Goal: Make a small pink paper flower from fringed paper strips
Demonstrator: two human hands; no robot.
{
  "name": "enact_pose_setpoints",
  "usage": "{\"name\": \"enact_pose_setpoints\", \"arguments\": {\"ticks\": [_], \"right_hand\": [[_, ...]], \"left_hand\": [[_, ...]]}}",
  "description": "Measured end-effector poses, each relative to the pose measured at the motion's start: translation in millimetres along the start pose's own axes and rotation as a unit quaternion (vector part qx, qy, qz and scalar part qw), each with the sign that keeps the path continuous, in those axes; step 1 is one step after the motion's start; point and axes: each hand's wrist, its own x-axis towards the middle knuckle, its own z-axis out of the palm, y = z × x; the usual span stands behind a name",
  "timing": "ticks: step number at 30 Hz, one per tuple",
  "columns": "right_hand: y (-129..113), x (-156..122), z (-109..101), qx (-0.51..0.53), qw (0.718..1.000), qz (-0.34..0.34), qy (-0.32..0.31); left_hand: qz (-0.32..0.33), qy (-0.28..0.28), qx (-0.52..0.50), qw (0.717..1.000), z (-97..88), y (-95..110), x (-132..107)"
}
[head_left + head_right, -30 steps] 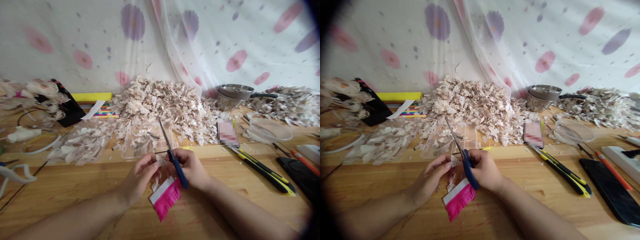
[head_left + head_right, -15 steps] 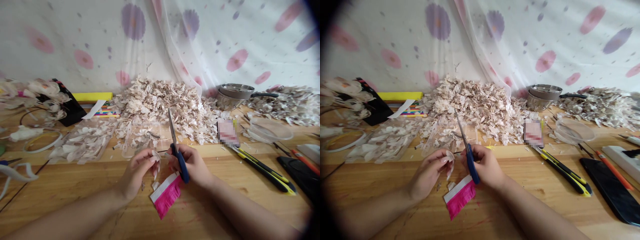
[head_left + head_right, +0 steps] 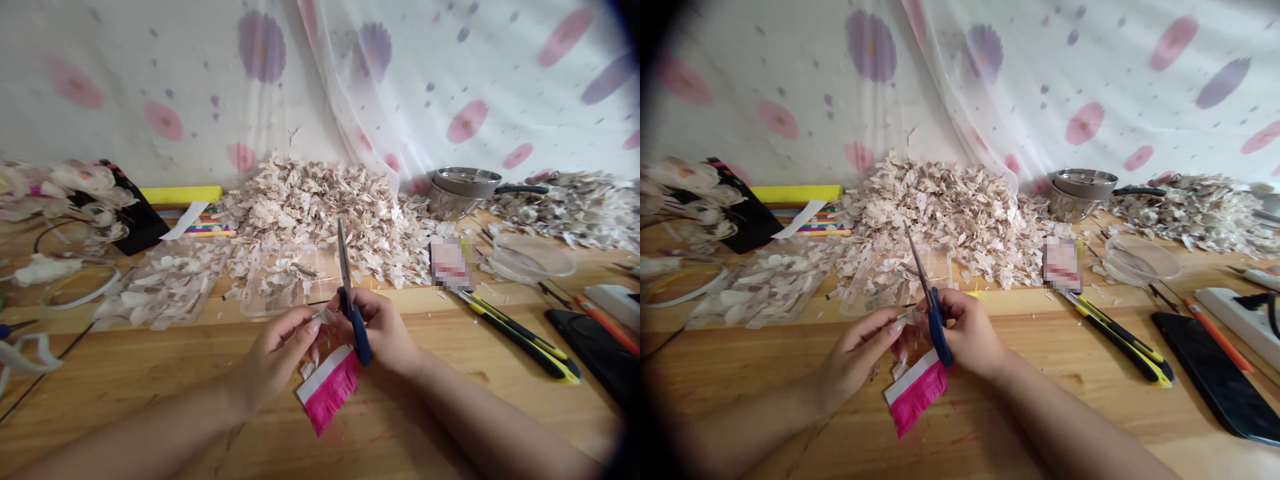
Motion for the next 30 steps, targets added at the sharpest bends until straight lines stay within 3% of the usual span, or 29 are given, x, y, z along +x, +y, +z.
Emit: {"name": "enact_pose_setpoints", "arguments": {"ticks": [4,8,13,17,24,30], "right_hand": [[-2,1,-3,-0.034,0.999,-0.022,-0.013],[-4,2,-9,-0.136,0.987,-0.069,-0.046],[-3,1,-13,-0.216,0.967,-0.106,-0.082],[-2,1,-13,-0.224,0.966,-0.098,-0.089],[-1,4,-12,-0.181,0.982,-0.058,-0.016],[-3,5,-8,-0.158,0.987,-0.012,-0.014]], "left_hand": [[-0.007,-0.007,0.033,0.999,-1.0,4,1],[0.034,0.034,0.119,0.992,-5.2,12,2],[0.062,0.026,0.217,0.974,-9.7,11,5],[0.075,0.007,0.25,0.965,-10.1,7,9],[0.078,0.036,0.298,0.951,-8.8,2,10],[0.149,0.097,0.424,0.888,-9.4,6,8]]}}
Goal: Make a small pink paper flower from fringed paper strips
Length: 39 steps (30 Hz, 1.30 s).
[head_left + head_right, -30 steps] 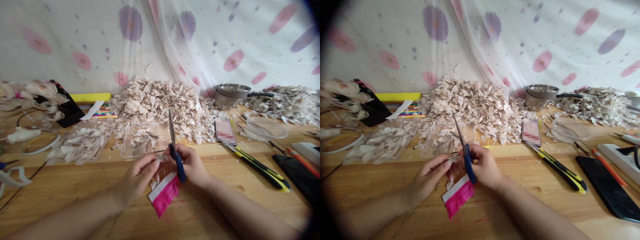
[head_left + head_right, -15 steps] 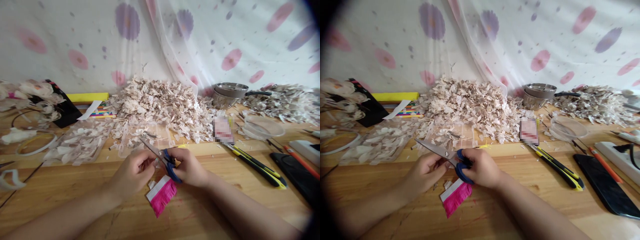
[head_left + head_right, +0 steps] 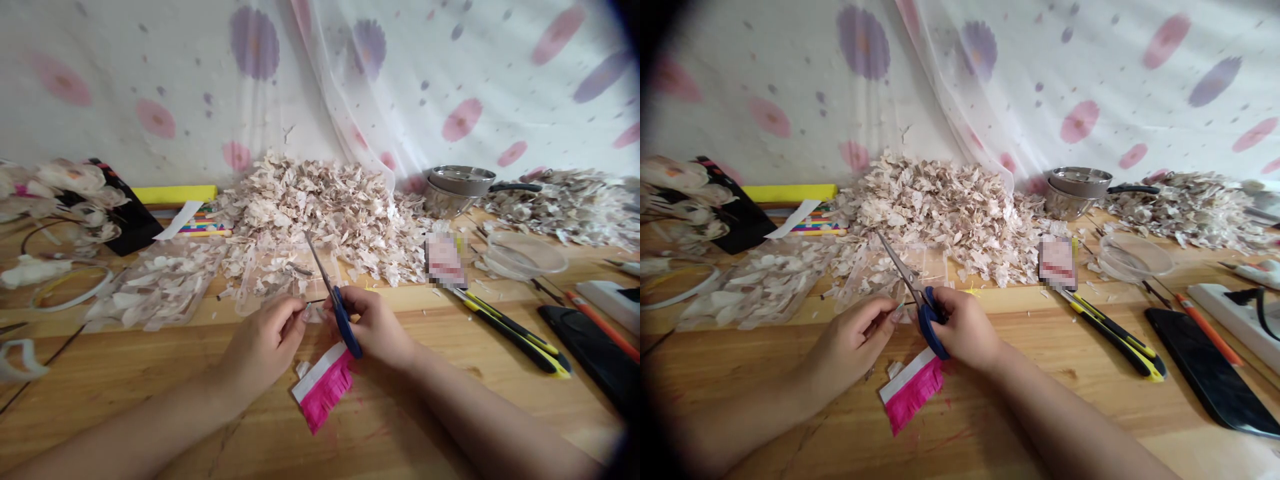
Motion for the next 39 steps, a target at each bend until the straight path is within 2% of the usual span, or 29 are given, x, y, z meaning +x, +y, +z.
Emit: {"name": "enact_pose_setpoints", "arguments": {"ticks": [3,7,15,20,23,28,39], "right_hand": [[1,0,2,-0.008,1.0,0.015,-0.016],[2,-1,3,0.007,1.0,0.017,-0.026],[-2,0,3,0.069,0.998,0.006,-0.003],[-1,0,3,0.052,0.999,-0.006,0.007],[1,-2,4,0.028,1.0,-0.013,0.003],[4,-2,6,0.016,1.0,-0.01,-0.011],[4,-2,8,0.005,1.0,-0.005,0.015]], "left_hand": [[0.034,0.022,0.04,0.998,-1.6,2,-1],[0.03,0.021,0.044,0.998,0.3,2,-2],[0.003,-0.047,-0.007,0.999,2.5,2,-2],[-0.002,-0.074,-0.032,0.997,2.7,7,-2],[-0.036,-0.084,-0.089,0.992,6.0,6,-3],[-0.111,-0.103,-0.235,0.96,12.5,4,-4],[-0.102,-0.11,-0.258,0.954,8.9,10,-3]]}}
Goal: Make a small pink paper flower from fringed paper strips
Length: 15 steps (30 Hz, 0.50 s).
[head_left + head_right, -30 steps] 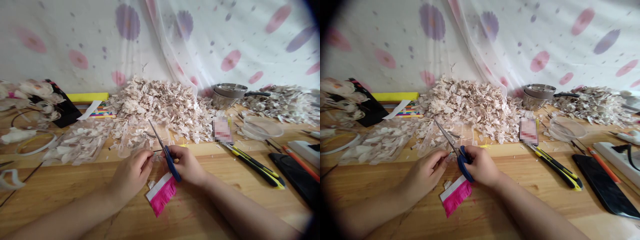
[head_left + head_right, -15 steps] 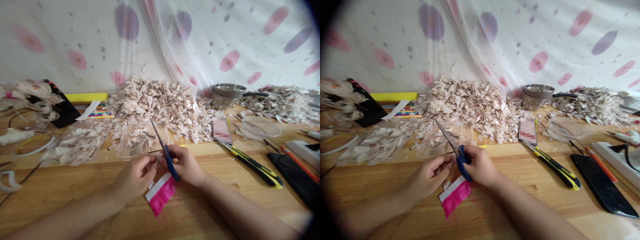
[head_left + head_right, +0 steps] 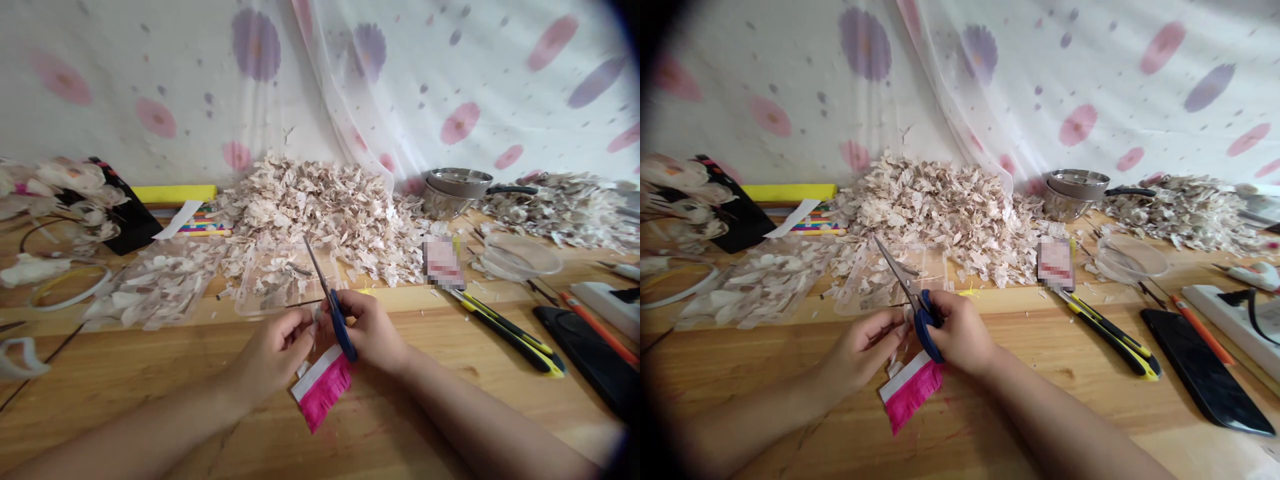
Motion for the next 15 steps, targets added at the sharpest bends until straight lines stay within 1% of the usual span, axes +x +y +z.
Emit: {"name": "enact_pose_setpoints", "arguments": {"ticks": [6,11,15], "right_hand": [[0.7,-0.3,-0.4,0.008,1.0,0.007,-0.001],[0.8,-1.1,-0.7,0.005,1.0,-0.007,-0.006],[0.3,-1.7,-0.2,-0.002,1.0,-0.01,-0.011]], "left_hand": [[-0.003,-0.017,-0.004,1.0,-0.2,1.3,-2.1],[-0.016,0.009,0.006,1.0,-1.8,-1.4,-2.0],[-0.01,0.03,0.019,0.999,-1.9,-2.6,-1.0]]}}
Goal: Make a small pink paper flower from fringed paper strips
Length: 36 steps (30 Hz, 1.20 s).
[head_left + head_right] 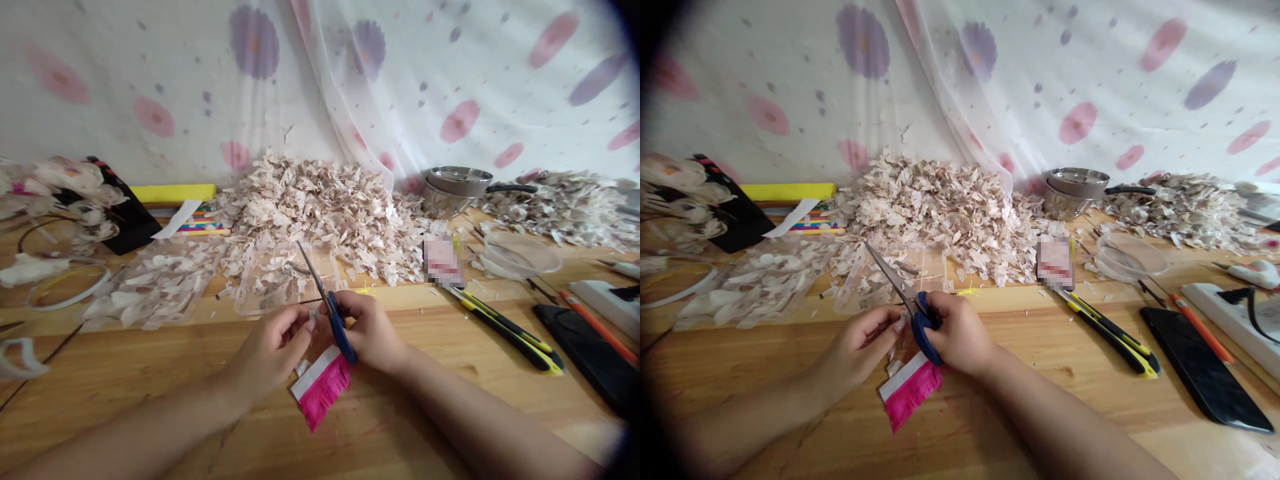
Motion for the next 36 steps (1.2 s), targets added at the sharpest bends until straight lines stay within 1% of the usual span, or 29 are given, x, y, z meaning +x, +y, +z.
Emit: {"name": "enact_pose_setpoints", "arguments": {"ticks": [11,14,17,20,23,25,28,30,34,36], "right_hand": [[-2,1,0,0.036,0.999,0.013,0.015],[-6,2,1,0.09,0.995,0.016,0.028],[-12,4,0,0.18,0.982,0.049,0.038],[-19,4,-1,0.215,0.973,0.076,0.033],[-22,1,-1,0.21,0.975,0.072,0.007],[-21,-3,1,0.198,0.979,0.045,-0.017],[-17,-9,6,0.186,0.981,-0.013,-0.051],[-17,-13,9,0.19,0.979,-0.029,-0.069],[-26,-20,15,0.205,0.97,-0.018,-0.131],[-33,-23,20,0.197,0.968,-0.007,-0.158]], "left_hand": [[0.013,0.017,0.005,1.0,0.3,3,1],[0.005,0.032,-0.002,0.999,-2.0,5,1],[-0.004,0.061,-0.009,0.998,-8.5,10,3],[0.006,0.092,-0.022,0.995,-17.1,19,5],[0.036,0.126,-0.014,0.991,-24.5,29,5],[0.05,0.146,-0.013,0.988,-27.8,37,3],[0.074,0.175,-0.015,0.982,-30.8,46,-2],[0.103,0.194,-0.014,0.976,-32.4,49,-6],[0.18,0.237,0.015,0.954,-36.2,53,-11],[0.206,0.249,0.036,0.946,-38.0,55,-12]]}}
